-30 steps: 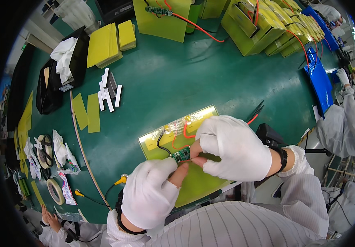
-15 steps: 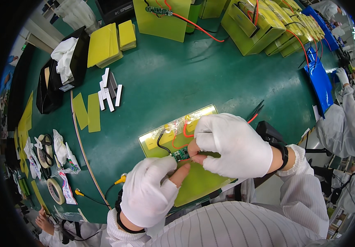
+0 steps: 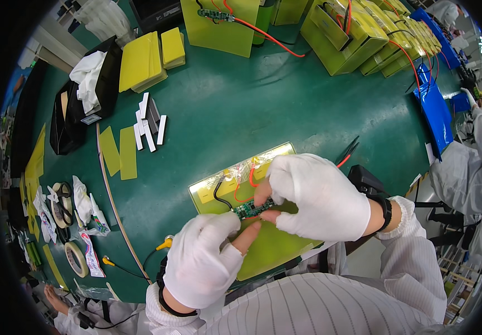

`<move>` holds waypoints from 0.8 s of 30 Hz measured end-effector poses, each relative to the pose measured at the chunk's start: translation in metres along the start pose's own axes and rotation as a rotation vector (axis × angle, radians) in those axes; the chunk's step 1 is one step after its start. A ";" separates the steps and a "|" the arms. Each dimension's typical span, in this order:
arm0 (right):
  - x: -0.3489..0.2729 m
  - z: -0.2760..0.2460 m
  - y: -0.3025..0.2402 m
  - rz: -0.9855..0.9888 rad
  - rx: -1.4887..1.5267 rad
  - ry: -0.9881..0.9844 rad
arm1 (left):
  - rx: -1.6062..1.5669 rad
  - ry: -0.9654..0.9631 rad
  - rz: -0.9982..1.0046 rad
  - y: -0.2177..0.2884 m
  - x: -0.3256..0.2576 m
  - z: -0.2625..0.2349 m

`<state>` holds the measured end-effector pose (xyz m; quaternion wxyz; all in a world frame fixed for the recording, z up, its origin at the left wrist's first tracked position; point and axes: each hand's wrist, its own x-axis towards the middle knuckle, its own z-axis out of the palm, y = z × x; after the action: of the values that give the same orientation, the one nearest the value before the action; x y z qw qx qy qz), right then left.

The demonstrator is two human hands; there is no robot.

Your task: The person is assembling battery packs by applying adhesive and securing components.

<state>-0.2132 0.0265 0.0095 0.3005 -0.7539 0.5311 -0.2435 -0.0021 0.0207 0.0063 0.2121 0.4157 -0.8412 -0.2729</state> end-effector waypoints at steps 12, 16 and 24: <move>0.000 0.001 0.001 -0.005 -0.015 -0.005 | 0.087 0.028 0.053 0.006 -0.006 0.005; 0.001 0.000 0.001 -0.002 -0.017 -0.007 | 0.163 0.021 0.162 0.007 -0.005 0.006; 0.002 0.000 0.000 -0.003 -0.038 -0.025 | 0.071 0.017 0.018 0.008 -0.006 0.010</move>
<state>-0.2132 0.0247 0.0096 0.2926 -0.7632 0.5307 -0.2243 -0.0091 0.0327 0.0035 0.2067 0.4178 -0.8522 -0.2377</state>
